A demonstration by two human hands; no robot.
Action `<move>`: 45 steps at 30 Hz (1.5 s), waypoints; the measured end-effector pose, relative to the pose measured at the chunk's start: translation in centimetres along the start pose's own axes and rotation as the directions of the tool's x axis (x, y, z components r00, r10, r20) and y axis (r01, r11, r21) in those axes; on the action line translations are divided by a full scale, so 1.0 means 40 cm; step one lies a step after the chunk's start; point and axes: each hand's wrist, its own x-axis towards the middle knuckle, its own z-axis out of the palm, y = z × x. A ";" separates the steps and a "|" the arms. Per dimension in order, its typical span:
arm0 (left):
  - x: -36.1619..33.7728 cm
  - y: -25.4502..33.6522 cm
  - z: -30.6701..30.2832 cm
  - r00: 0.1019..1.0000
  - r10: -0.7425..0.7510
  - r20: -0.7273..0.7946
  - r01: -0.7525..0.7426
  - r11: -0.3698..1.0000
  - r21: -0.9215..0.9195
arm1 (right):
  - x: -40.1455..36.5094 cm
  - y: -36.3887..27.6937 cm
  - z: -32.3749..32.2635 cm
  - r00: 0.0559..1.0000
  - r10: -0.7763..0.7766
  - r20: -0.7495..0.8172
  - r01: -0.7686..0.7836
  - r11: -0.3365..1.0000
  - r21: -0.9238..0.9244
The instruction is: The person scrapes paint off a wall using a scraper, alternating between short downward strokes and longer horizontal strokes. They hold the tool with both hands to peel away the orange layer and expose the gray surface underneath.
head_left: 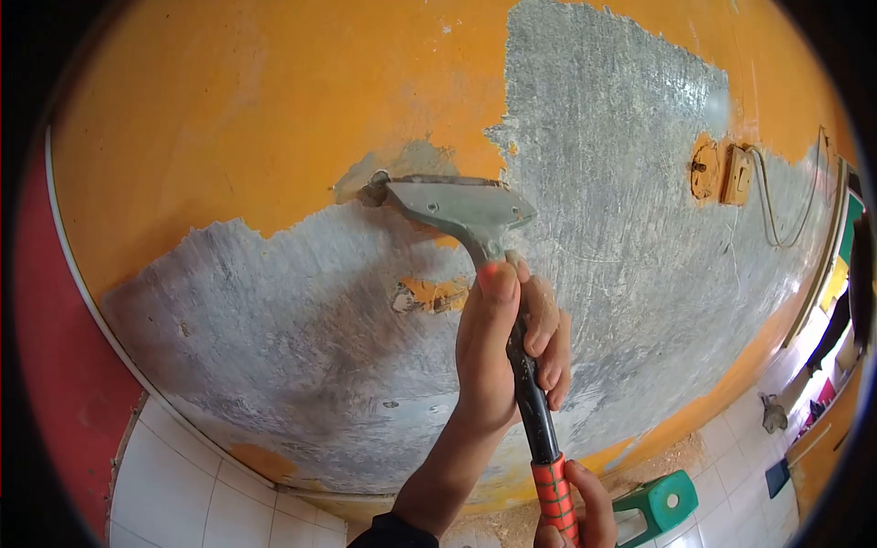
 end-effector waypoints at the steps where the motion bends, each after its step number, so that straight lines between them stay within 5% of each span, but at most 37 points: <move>1: 0.003 0.000 0.002 1.000 0.001 -0.001 -0.001 1.000 -0.015 | 0.005 0.002 0.002 0.999 -0.026 -0.024 0.025 1.000 -0.017; 10: 0.002 -0.001 -0.003 1.000 -0.007 0.026 0.006 0.999 0.032 | 0.027 0.003 -0.002 0.996 -0.080 -0.034 0.078 0.995 -0.067; 12: 0.012 -0.002 -0.009 1.000 -0.014 0.029 0.013 1.000 0.006 | 0.050 0.025 -0.010 0.939 -0.345 -0.010 0.317 0.873 -0.370; 17: 0.014 0.007 0.020 0.998 -0.027 -0.065 0.033 0.994 0.105 | 0.022 -0.004 -0.008 0.994 -0.097 -0.052 0.096 0.995 -0.021; 29: -0.010 -0.014 0.004 0.999 -0.032 -0.021 0.032 0.999 0.016 | 0.011 -0.001 -0.003 0.990 -0.129 -0.054 0.120 0.980 -0.158; 31: -0.003 -0.017 -0.002 0.999 -0.035 -0.019 0.035 0.999 -0.018 | 0.023 0.017 0.002 0.967 -0.242 -0.081 0.223 0.955 -0.194; 34: 0.029 -0.004 0.015 0.999 -0.011 -0.039 0.013 0.999 0.036 | 0.020 -0.003 -0.012 0.996 -0.075 -0.053 0.071 0.995 -0.069; 45: 0.034 0.012 0.040 0.997 -0.053 -0.048 0.060 0.986 0.159 | 0.012 -0.025 -0.011 0.995 -0.049 -0.091 0.041 0.995 -0.089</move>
